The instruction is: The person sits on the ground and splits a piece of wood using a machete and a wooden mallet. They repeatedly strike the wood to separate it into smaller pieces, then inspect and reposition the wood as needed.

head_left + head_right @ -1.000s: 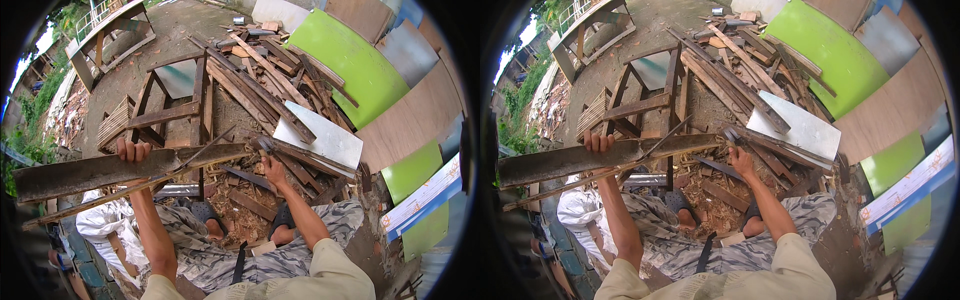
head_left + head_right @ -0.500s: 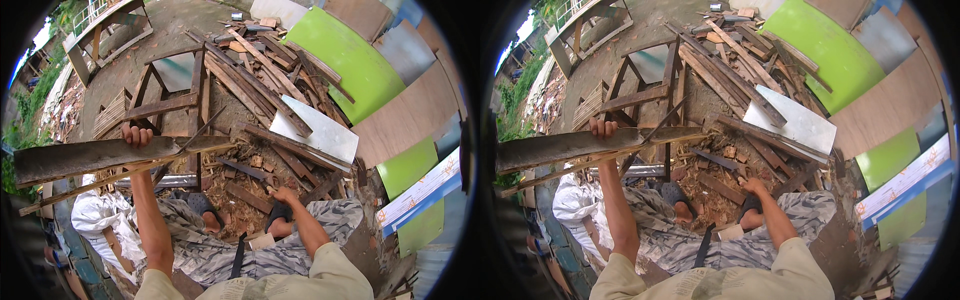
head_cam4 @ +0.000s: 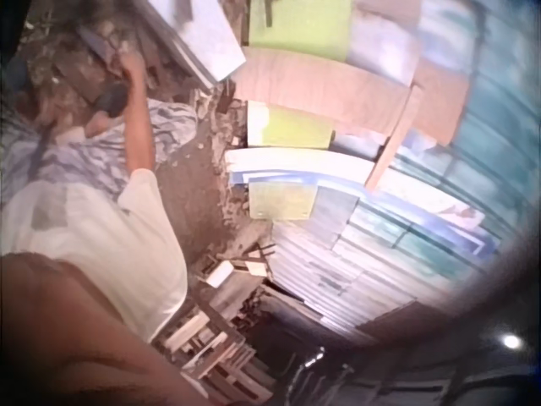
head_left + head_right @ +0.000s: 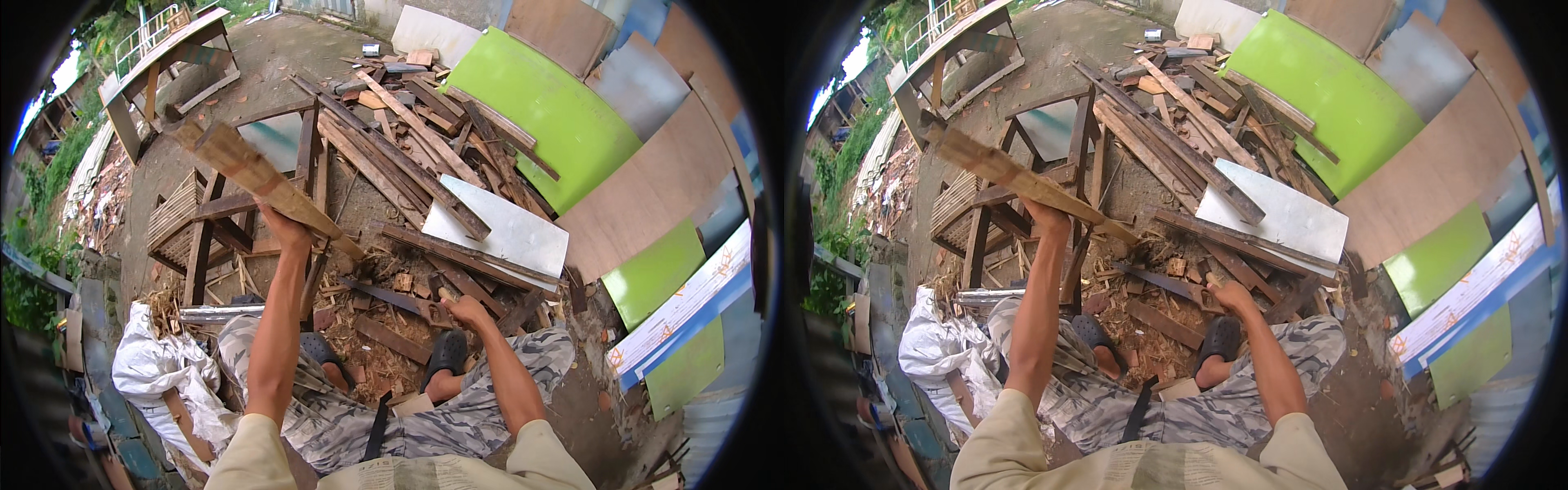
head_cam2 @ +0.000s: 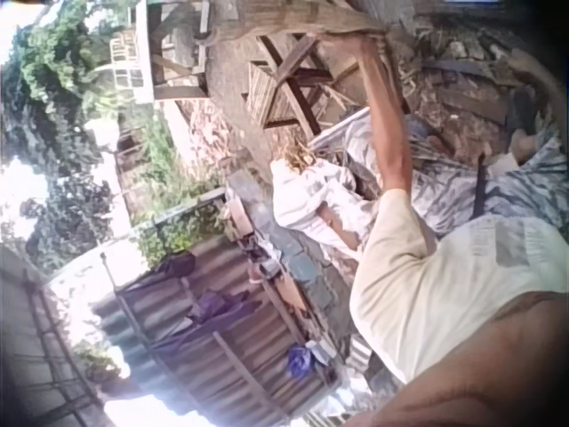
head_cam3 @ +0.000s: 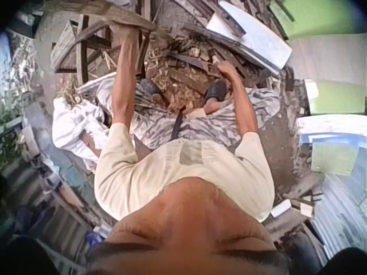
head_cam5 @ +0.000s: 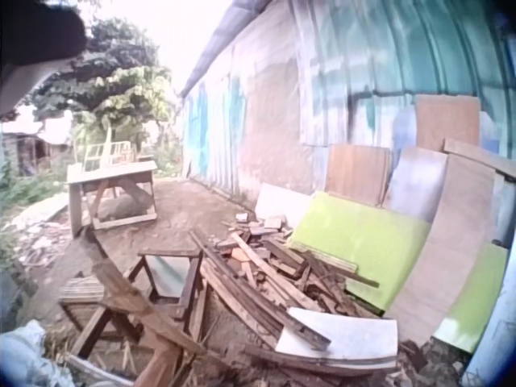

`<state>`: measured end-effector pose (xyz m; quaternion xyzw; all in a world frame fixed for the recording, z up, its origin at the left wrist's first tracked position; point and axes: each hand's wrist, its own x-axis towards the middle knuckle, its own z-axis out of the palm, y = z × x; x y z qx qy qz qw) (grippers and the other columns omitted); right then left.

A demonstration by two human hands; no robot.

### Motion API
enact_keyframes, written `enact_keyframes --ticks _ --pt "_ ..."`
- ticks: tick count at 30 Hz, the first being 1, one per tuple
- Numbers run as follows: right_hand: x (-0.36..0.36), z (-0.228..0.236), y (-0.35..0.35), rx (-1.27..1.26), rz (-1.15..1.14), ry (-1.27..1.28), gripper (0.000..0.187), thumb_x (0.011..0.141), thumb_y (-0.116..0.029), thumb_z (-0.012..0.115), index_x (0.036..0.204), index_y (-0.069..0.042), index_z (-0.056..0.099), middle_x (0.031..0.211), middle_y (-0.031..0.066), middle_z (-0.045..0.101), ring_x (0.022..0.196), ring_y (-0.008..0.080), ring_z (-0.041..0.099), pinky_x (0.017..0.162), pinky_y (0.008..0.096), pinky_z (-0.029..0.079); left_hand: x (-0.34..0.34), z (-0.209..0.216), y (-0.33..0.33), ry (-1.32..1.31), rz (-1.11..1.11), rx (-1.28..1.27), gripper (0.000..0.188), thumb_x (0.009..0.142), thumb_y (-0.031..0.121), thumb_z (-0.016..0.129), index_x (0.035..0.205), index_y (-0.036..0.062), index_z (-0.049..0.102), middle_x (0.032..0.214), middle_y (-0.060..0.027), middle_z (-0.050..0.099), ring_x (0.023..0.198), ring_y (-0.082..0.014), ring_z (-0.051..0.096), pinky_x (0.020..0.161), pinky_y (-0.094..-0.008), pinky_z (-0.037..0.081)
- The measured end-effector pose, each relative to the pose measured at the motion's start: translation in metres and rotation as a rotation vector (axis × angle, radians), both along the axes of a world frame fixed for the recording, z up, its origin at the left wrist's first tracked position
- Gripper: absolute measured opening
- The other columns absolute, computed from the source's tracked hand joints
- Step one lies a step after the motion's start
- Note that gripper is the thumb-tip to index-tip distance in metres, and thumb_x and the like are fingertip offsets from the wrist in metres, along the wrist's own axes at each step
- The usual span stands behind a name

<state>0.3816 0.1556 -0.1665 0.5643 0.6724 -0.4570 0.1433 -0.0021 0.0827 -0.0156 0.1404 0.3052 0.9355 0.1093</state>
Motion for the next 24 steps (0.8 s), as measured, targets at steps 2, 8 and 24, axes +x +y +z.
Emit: enact_keyframes --ticks 2,8,24 --pt "0.008 -0.008 0.003 0.01 -0.105 0.008 0.06 0.092 -0.05 0.061 0.063 0.002 0.061 0.059 0.0132 0.061 0.052 0.0246 0.06 0.053 0.0406 0.046 0.018 0.018 0.006 0.08 0.106 -0.227 0.063 0.1 0.062 0.04 0.104 0.0025 0.062 0.086 -0.0018 0.06 0.084 -0.0158 0.058 0.073 -0.0327 0.046" --pt "0.058 -0.094 -0.002 0.082 -0.293 -0.082 0.042 0.078 -0.029 0.07 0.098 0.007 0.07 0.097 0.0238 0.07 0.081 0.0326 0.071 0.07 0.0434 0.053 0.008 0.022 0.036 0.1 0.137 -0.423 0.056 0.097 0.061 0.05 0.083 0.0068 0.057 0.07 0.0068 0.044 0.065 -0.005 0.036 0.059 -0.0254 0.029" --pt "-0.018 -0.065 -0.025 0.493 0.02 -0.104 0.058 0.092 -0.041 0.061 0.127 0.004 0.057 0.135 0.0247 0.055 0.125 0.0412 0.052 0.1 0.0538 0.042 -0.037 0.025 0.012 0.346 0.077 -0.495 0.087 0.098 0.071 0.021 0.15 0.0004 0.028 0.149 -0.0154 0.039 0.133 -0.0268 0.04 0.113 -0.0396 0.028"
